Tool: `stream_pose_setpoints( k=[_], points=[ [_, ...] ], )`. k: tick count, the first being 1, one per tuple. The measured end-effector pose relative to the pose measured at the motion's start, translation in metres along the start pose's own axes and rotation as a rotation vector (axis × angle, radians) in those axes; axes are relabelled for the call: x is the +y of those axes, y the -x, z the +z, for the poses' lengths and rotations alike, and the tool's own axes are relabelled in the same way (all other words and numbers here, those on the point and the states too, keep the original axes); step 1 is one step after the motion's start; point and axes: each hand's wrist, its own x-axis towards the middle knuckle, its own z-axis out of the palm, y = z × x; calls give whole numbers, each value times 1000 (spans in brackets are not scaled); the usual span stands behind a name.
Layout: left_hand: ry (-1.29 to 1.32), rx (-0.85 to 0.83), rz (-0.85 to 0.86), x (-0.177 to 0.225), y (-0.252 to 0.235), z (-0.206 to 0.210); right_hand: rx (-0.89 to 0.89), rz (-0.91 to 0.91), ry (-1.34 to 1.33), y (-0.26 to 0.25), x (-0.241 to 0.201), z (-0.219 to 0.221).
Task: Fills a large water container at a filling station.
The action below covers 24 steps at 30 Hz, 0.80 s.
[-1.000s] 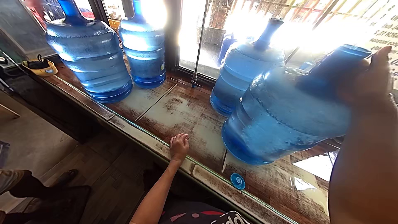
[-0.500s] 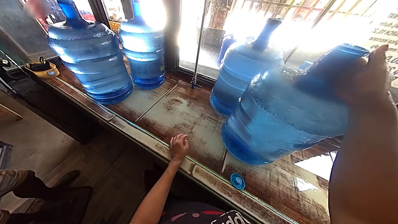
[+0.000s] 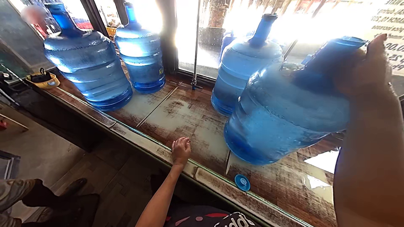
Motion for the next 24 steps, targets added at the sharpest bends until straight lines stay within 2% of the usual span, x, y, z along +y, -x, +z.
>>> stream_pose_setpoints(
  k=[24],
  points=[
    [1,11,-13,1,0,0,-2,-5,-1,0,-1,1]
  ],
)
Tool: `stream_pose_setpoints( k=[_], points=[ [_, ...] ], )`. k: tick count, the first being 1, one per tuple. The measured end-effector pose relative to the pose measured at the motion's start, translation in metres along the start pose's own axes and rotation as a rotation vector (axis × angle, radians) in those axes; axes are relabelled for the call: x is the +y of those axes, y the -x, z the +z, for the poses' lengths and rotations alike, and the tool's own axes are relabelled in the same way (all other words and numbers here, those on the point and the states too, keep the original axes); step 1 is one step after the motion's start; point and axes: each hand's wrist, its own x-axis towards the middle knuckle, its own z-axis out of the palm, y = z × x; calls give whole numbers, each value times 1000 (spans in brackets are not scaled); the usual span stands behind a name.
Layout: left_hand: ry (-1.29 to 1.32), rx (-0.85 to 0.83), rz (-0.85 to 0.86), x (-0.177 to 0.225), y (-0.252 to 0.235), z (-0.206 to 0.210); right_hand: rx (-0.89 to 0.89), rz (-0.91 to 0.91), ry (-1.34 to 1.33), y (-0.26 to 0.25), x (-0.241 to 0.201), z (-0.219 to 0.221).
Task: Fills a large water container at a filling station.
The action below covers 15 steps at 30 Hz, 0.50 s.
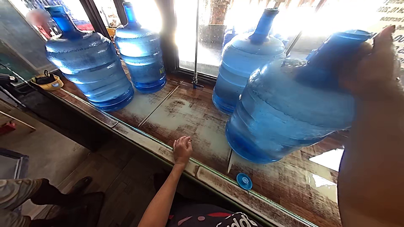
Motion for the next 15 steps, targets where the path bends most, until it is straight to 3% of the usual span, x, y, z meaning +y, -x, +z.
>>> stream_pose_setpoints(
  k=[15],
  points=[
    [13,-5,0,0,0,-1,40,11,-5,-6,5,-2]
  ],
)
